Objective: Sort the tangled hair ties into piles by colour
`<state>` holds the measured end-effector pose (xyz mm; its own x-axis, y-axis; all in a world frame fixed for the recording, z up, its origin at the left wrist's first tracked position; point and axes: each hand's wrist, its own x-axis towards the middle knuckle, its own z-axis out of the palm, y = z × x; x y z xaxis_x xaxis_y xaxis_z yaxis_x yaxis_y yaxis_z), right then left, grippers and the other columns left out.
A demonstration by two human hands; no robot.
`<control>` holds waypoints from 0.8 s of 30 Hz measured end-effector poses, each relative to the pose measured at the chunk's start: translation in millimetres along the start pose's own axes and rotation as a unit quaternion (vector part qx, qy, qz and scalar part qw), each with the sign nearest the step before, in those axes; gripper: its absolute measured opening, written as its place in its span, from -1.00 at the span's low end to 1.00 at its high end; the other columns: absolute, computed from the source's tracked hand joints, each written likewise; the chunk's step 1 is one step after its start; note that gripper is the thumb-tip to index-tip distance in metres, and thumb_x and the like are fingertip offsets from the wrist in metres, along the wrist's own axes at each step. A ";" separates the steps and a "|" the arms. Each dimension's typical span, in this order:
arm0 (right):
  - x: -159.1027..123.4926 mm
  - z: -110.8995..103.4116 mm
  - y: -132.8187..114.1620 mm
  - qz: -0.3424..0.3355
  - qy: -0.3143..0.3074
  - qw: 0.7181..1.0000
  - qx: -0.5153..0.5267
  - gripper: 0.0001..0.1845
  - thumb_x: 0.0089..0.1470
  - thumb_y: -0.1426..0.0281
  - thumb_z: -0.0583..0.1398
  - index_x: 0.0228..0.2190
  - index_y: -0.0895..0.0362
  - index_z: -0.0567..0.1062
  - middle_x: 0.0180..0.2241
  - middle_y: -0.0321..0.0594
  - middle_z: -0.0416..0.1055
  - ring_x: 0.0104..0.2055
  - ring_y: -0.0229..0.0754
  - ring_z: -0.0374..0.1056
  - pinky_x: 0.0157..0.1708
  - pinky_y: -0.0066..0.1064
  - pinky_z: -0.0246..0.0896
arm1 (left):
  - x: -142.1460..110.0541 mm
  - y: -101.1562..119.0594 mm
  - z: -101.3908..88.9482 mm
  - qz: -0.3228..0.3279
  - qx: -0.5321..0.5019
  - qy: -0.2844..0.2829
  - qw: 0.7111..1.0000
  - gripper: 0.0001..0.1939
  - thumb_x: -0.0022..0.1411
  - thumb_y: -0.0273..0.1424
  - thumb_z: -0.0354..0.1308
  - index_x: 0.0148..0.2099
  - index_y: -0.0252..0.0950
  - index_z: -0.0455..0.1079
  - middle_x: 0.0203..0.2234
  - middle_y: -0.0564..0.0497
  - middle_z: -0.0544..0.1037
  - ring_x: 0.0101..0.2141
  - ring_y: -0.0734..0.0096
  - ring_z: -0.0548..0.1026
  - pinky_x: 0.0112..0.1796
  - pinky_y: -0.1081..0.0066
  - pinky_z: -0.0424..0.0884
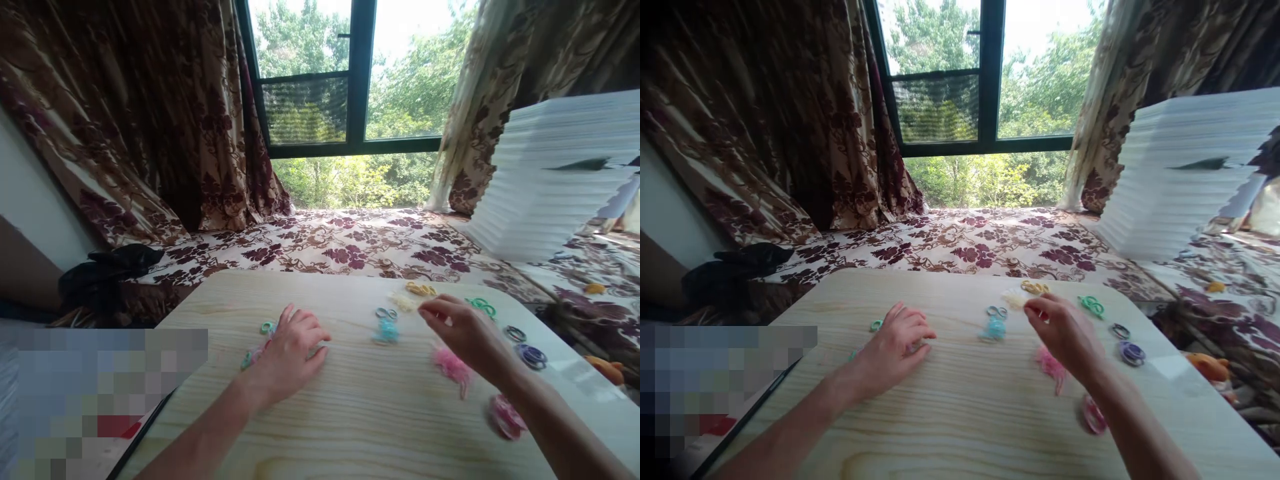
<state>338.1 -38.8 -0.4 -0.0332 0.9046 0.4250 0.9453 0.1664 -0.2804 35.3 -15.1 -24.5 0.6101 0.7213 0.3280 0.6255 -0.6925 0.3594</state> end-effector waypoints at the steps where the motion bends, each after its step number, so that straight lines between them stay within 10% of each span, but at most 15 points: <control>1: 1.2 -3.9 10.7 0.019 0.008 1.000 -0.018 -0.68 0.09 0.26 0.06 -0.45 0.08 0.57 -0.40 -0.18 0.52 -0.48 -0.18 0.40 -0.48 -0.38 0.22 | 0.1 -1.9 0.2 -0.001 0.005 0.004 1.000 -0.82 0.19 -0.50 0.05 -0.24 -0.21 0.46 -0.30 0.01 0.53 -0.11 0.27 0.41 0.17 -0.04 -0.04; 10: -3.6 -7.4 55.7 0.101 0.010 0.987 -0.123 -0.69 0.03 0.26 0.09 -0.49 0.04 0.62 -0.41 -0.18 0.52 -0.46 -0.13 0.40 -0.56 -0.40 0.11 | 3.8 -9.5 -4.0 -0.021 0.026 0.058 0.998 -0.83 0.23 -0.48 0.04 -0.29 -0.22 0.47 -0.36 0.03 0.57 -0.20 0.30 0.44 0.11 0.05 0.09; 24: 1.2 -4.3 34.6 0.087 0.028 0.993 -0.077 -0.73 0.05 0.26 0.11 -0.38 0.06 0.59 -0.37 -0.13 0.54 -0.50 -0.10 0.41 -0.55 -0.34 0.17 | 6.8 -31.1 -20.6 -0.085 0.014 0.094 0.992 -0.86 0.18 -0.48 0.10 -0.34 -0.25 0.50 -0.40 0.02 0.60 -0.25 0.31 0.46 -0.02 0.18 0.25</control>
<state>372.2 -33.7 -5.9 0.1487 0.8907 0.4296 0.9738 -0.0562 -0.2205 10.0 11.7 -15.4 0.3955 0.8156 0.4223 0.7265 -0.5591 0.3994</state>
